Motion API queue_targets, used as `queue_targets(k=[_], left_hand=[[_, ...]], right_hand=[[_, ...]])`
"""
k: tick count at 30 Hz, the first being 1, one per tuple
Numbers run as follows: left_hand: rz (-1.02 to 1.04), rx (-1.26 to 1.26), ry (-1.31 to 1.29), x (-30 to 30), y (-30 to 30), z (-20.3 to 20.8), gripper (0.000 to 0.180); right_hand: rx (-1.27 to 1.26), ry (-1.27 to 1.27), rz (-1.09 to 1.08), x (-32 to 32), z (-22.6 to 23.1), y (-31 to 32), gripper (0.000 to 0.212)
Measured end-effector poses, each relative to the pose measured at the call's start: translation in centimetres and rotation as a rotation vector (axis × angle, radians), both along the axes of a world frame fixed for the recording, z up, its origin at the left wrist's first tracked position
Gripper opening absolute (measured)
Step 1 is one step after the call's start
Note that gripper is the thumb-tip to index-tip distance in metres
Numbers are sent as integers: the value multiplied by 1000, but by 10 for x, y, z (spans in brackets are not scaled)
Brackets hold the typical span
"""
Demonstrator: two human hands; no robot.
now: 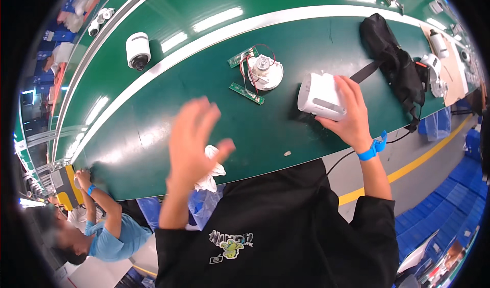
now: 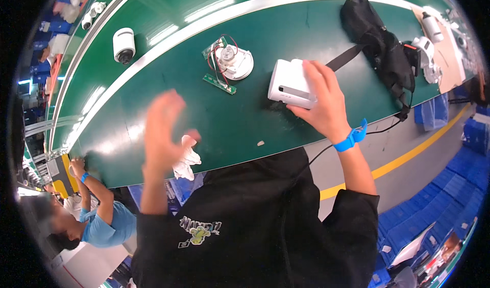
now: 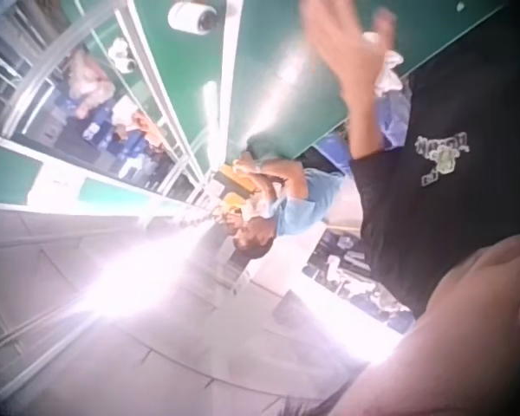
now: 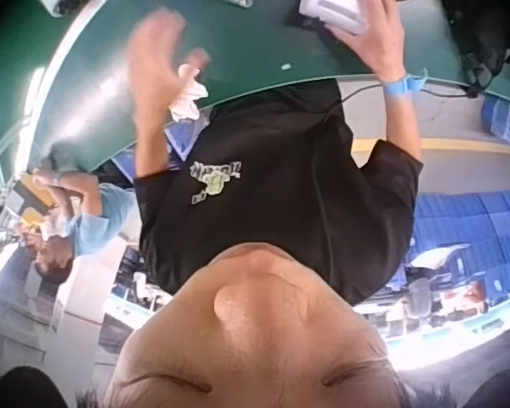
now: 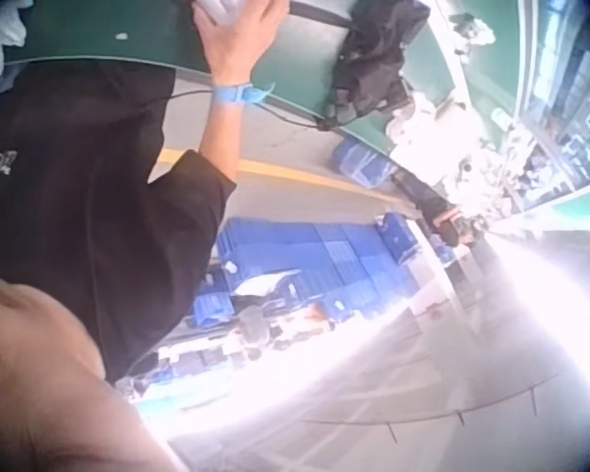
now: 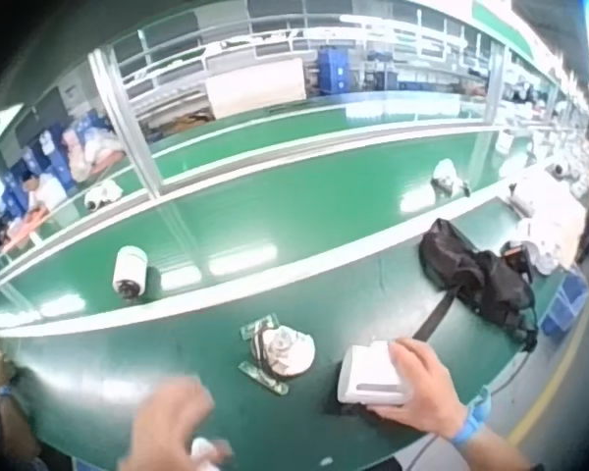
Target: Assembling the internal circuit board and plastic housing for an electronic sensor on a factory production line.
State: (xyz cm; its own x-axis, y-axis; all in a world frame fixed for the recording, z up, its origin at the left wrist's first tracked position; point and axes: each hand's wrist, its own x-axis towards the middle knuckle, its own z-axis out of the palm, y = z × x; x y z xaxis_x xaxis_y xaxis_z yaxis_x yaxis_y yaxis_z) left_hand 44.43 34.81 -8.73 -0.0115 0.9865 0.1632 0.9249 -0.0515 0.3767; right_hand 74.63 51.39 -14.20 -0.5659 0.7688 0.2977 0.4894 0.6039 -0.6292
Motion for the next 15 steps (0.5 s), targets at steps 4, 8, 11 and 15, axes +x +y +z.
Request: queue_targets(k=[4,8,11,15], left_hand=[[195,-95,123,34,-70,-54,50],[265,197,-54,10,-58,-85,23],[265,383,-37,-9,-39,-93,14],[508,573,-1272,42,-5,-80,17]], right_hand=[[-330,455,-34,-14,-24,-21,98],[-501,659,29,-38,-37,-49,101],[-593,742,237,-57,-42,-60,110],[-1098,795,557,-73,-32,-86,123]])
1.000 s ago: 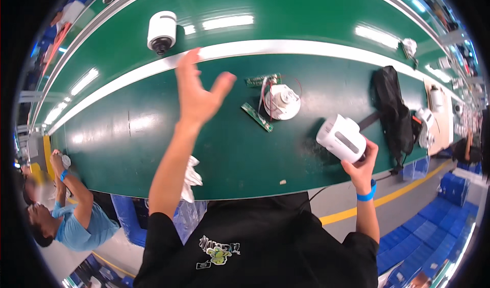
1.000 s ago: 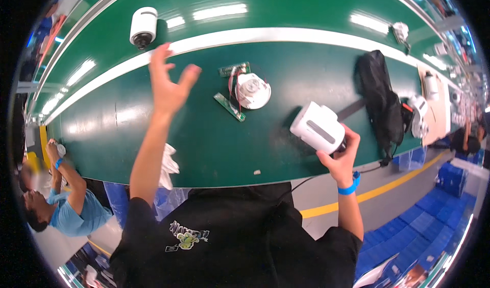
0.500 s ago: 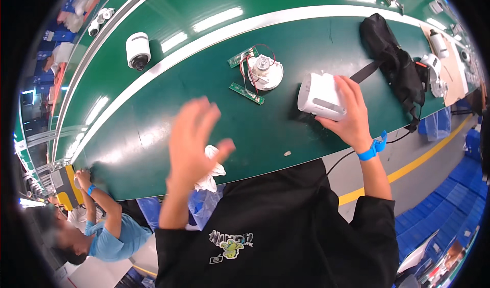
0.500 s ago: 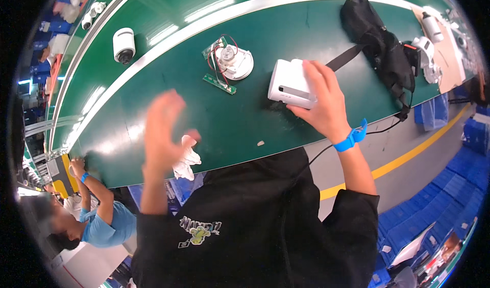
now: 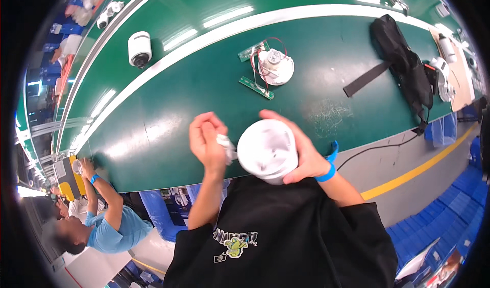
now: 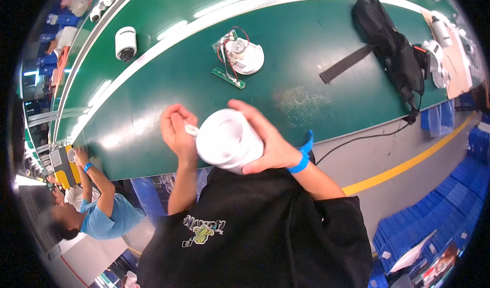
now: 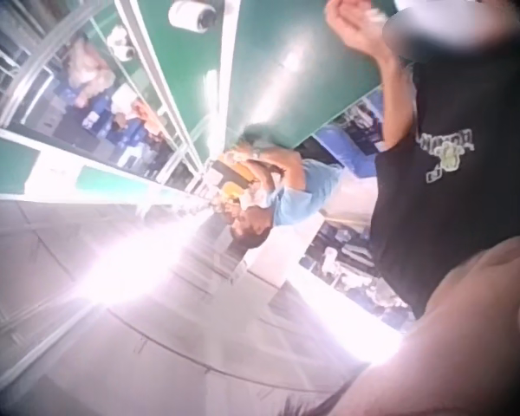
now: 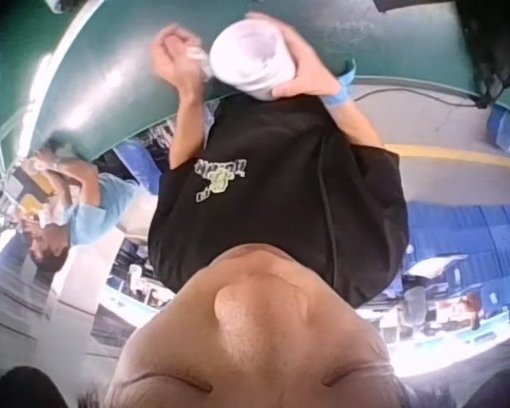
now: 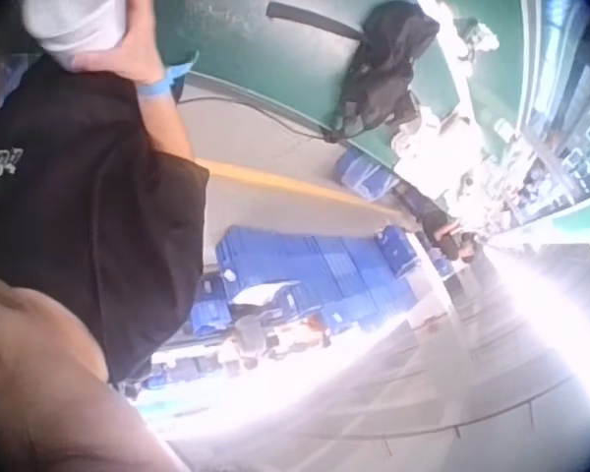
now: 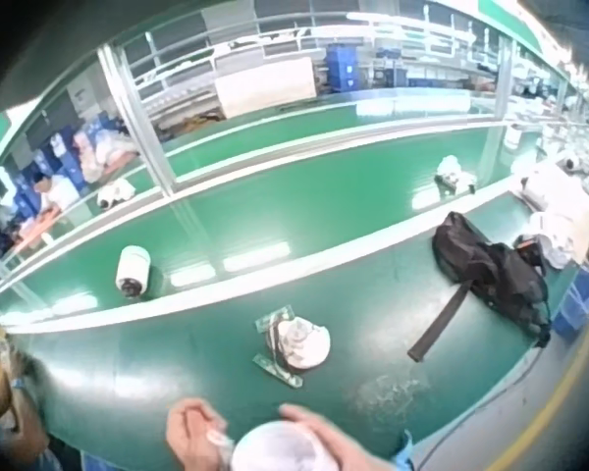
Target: Assembling the internal circuit board and plastic housing for an electronic sensor on a factory production line.
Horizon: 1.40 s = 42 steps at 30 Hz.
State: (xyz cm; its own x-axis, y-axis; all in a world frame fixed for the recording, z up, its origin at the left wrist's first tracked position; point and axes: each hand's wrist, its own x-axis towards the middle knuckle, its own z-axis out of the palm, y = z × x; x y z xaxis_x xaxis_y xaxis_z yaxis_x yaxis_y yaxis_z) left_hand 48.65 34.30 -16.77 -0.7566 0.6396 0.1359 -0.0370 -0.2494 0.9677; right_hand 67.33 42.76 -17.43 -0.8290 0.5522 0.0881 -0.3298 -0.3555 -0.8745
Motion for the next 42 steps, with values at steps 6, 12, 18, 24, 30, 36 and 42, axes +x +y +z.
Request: queue_targets(k=[6,12,18,24,30,36,42], left_hand=[[-145,-175,973,35,29,28,48],[-676,70,-305,80,-11,24,109],[-285,214,-376,63,-18,13,109],[-101,149,495,-28,-42,10,105],[-22,-53,721,-53,-58,4,96],[77,-56,788,-41,-48,8,86],[105,28,730,-45,-45,-1,90]], right_hand=[[-477,-66,26,31,21,-21,116],[384,-245,-275,33,31,-11,103],[536,-347,-364,24,35,7,85],[1338,-1373,-515,66,64,116,45],[1664,-905,-275,-81,154,122,24],[1832,-1249,526,-198,94,172,39],[1766,-979,446,-182,82,185,29]])
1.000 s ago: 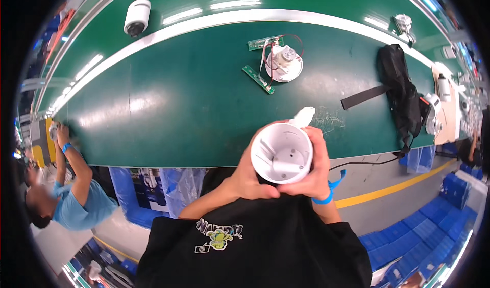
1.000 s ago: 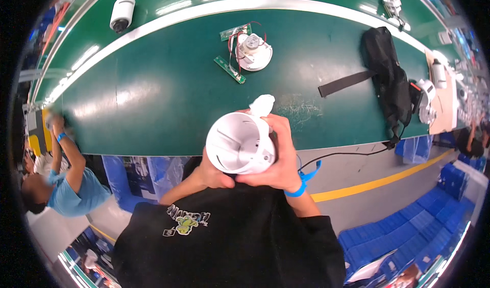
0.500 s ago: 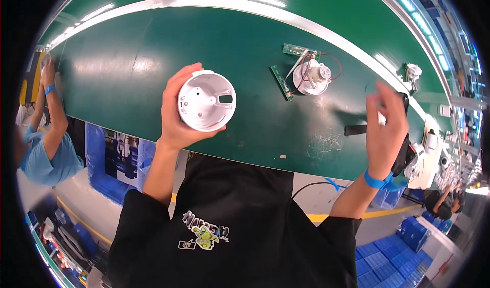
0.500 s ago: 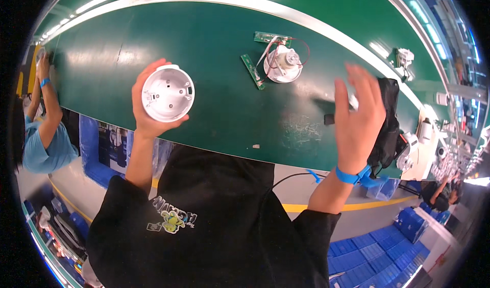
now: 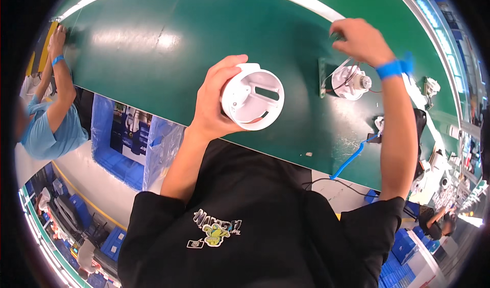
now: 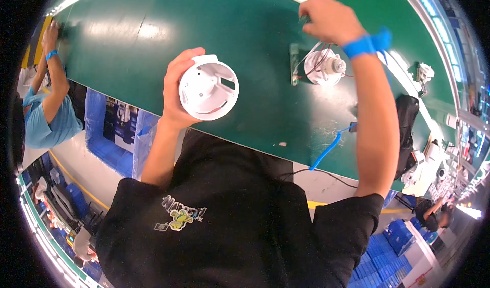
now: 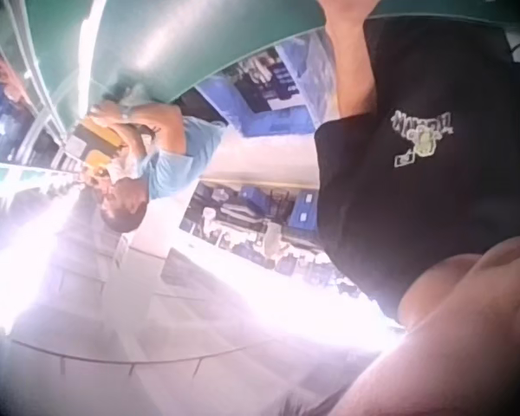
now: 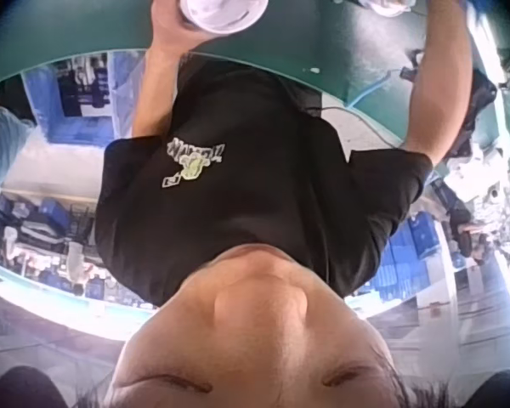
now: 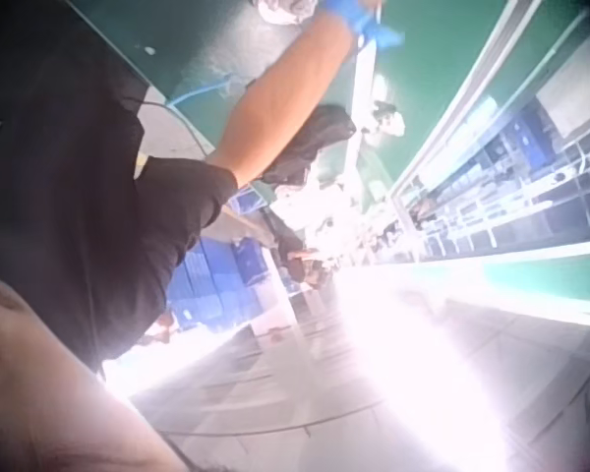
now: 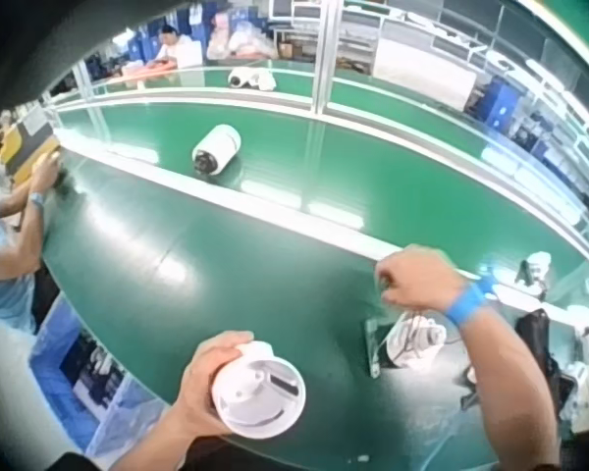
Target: Assembling the internal circuit board and plastic housing for an electronic sensor on a factory production line.
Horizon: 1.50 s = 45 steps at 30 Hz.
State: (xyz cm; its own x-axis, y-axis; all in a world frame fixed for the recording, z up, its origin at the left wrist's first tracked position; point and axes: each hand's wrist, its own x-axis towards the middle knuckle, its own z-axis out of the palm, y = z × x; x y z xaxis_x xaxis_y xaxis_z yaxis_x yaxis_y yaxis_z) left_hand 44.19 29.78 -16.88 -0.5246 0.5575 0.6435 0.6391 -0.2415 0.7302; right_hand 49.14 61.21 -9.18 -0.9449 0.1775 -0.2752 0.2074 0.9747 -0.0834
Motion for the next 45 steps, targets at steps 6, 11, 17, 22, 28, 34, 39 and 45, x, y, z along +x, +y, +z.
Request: queue_targets(k=[6,11,17,22,28,34,39,45], left_hand=[[-52,-31,-9,-6,-14,-4,103],[-102,-44,10,-8,-6,-1,106],[-83,-108,141,-1,1,7,104],[-106,-168,137,6,9,13,101],[-220,-330,245,5,14,24,97],[-397,-461,45,6,16,40,91],[-485,-561,47,2,17,43,93],[-525,-626,47,-6,18,45,91]], right_hand=[[-41,878,-61,77,46,-72,13],[-495,1201,-300,143,4,-109,20],[-838,1370,-430,166,-27,-156,30],[-900,1210,-400,168,-35,-160,26],[-772,1135,-390,177,-30,-146,20],[-871,1050,-154,176,-40,-147,22],[-842,987,-77,178,-47,-144,22],[-815,948,-36,178,-40,-143,22]])
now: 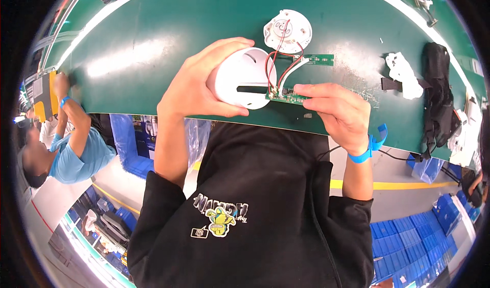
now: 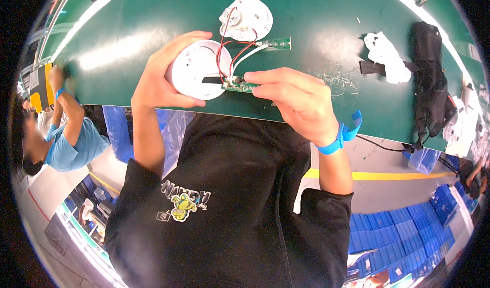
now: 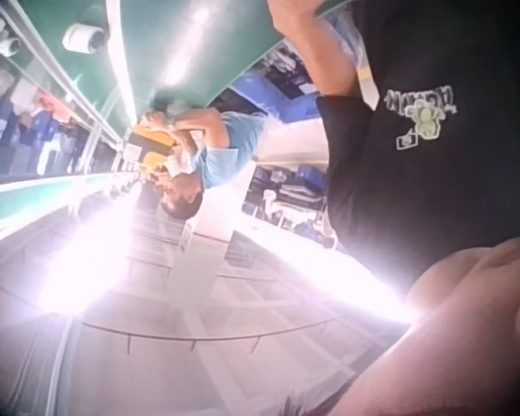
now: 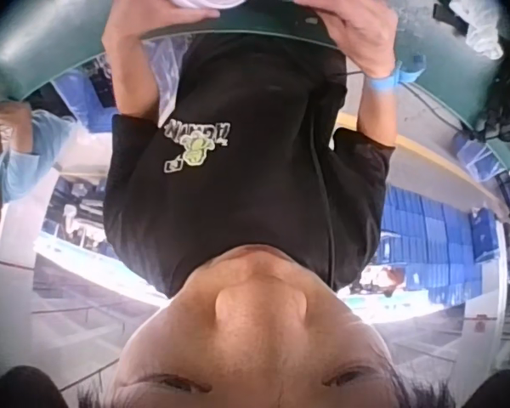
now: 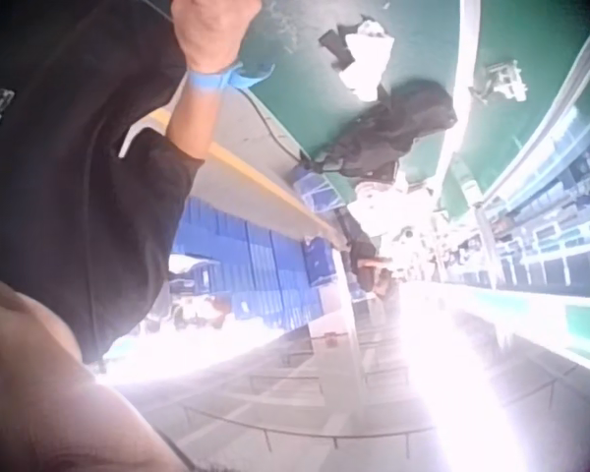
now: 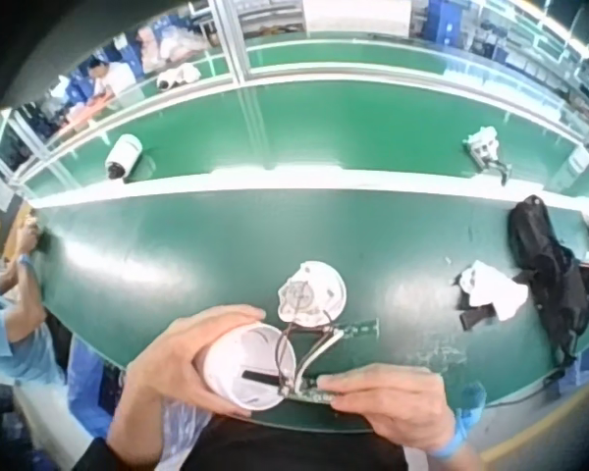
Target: Assembling the internal circuit board and plastic housing for an electronic sensor on a factory production line.
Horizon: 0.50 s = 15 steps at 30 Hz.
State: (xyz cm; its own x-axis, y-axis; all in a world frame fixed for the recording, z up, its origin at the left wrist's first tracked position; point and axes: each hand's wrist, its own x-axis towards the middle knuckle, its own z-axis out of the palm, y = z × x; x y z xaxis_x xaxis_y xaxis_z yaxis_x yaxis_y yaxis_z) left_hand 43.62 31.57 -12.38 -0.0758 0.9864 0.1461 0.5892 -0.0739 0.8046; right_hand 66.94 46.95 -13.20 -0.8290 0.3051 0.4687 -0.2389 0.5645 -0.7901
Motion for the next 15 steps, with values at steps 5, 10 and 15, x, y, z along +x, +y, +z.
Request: queue_targets(k=[5,10,15], left_hand=[[-20,-7,42,-6,1,4,91],[-53,0,-18,-10,2,-2,91],[-87,-48,-53,-13,0,1,89]], right_hand=[[92,-30,-22,-5,5,-5,22],[25,-29,-101,-4,1,-9,20],[116,-9,-111,-5,-1,-18,19]])
